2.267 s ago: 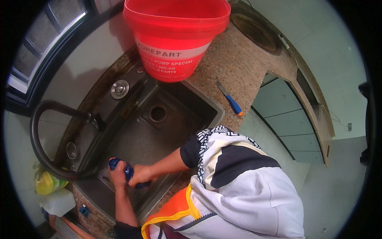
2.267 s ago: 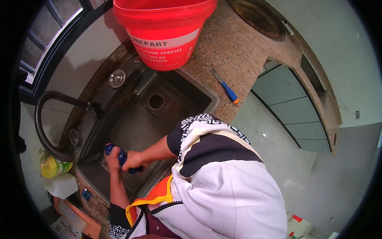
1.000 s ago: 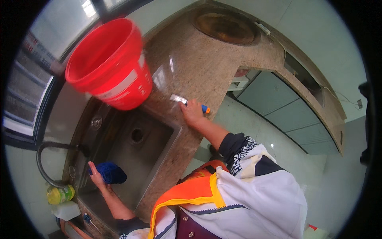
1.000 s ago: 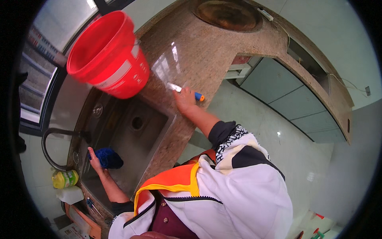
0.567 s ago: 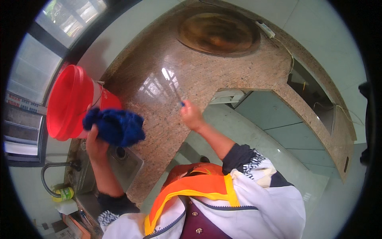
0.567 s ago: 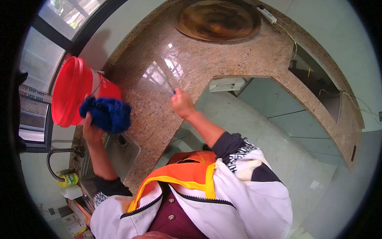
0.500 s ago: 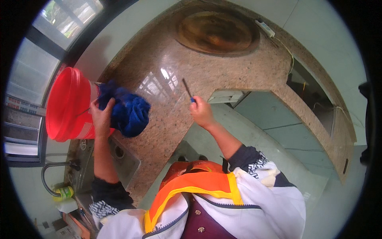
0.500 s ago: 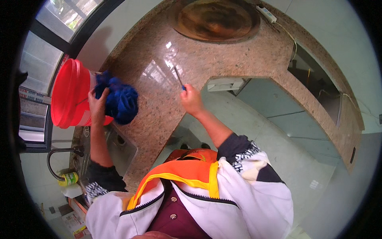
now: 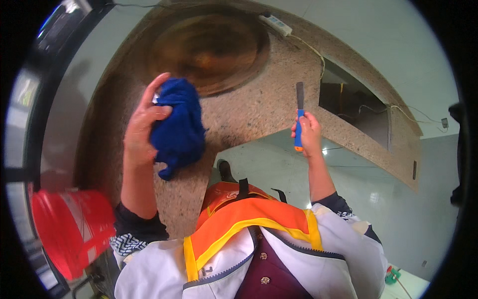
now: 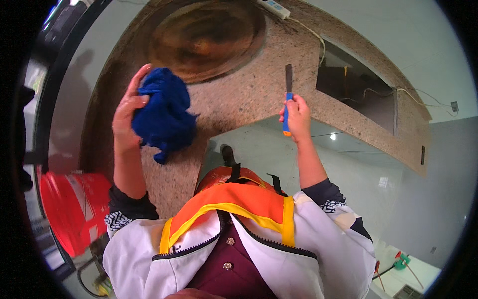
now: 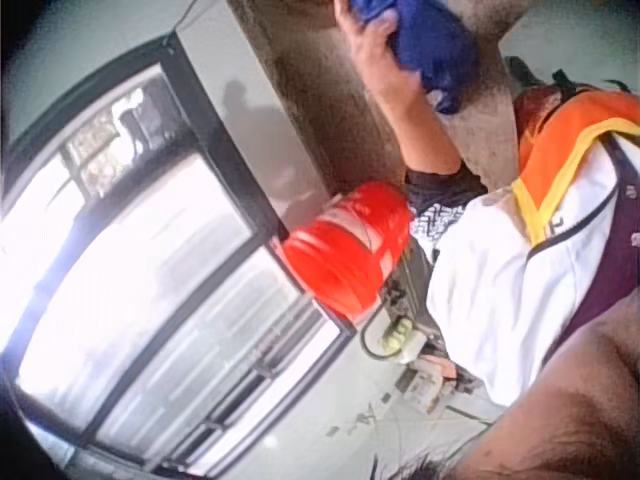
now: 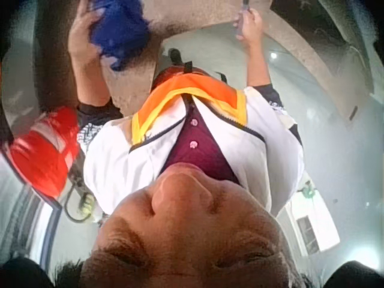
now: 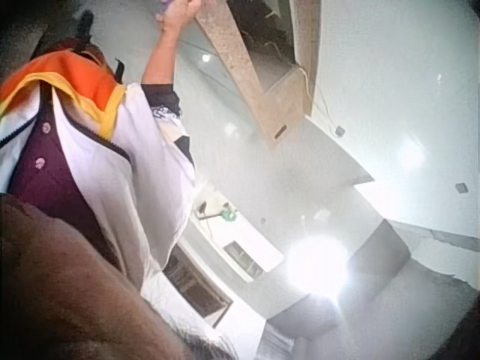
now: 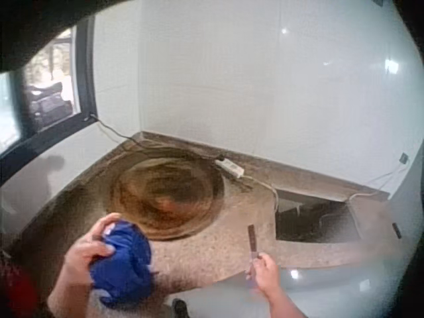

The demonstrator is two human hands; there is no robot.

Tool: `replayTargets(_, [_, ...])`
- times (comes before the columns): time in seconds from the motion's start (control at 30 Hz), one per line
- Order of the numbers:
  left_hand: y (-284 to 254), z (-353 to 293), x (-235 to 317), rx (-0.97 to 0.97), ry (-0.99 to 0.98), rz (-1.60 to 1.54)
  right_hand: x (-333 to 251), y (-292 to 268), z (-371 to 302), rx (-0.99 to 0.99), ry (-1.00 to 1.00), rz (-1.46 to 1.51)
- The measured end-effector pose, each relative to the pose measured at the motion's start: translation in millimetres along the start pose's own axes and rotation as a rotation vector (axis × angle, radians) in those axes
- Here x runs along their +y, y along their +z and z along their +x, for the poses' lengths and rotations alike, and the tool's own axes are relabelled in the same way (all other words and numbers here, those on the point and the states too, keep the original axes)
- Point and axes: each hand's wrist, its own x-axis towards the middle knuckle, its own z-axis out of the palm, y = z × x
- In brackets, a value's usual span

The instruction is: The person rinses a blue cloth under a kitchen tap, then wipes a large round wooden surface and the surrounding countertop. They repeatedly rinse the cloth and continue wiping the sink basin and countertop before walking into a hallway.

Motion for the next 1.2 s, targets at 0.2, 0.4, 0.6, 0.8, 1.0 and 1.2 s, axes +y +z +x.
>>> replayTargets(0.2, [71.1, 119.4, -88.0, -0.438, -0.237, 0.119, -24.0, -42.0, 28.4, 0.214, -0.013, 0.108])
replayTargets(0.4, [82.6, 165.1, -235.5, -0.66, 0.435, 1.532, -19.5, -60.9, 46.7, 0.255, -0.004, 0.163])
replayTargets(0.6, [134.0, 231.8, -305.0, -0.559, 0.373, 1.66, -23.2, -74.2, 102.3, 0.156, -0.018, 0.153])
replayTargets(0.8, [83.7, 158.3, -265.3, -0.524, 0.347, 1.558, -30.1, -68.4, 143.3, 0.091, 0.071, 0.117])
replayTargets(1.0, [-28.4, 34.3, -171.2, -0.009, 0.029, 1.705, -45.0, -11.9, 167.4, -0.082, 0.074, 0.199])
replayTargets(1.2, [-151.5, 35.7, -88.7, 0.608, -0.209, 1.781, -58.1, 54.4, 178.4, -0.12, 0.056, 0.099])
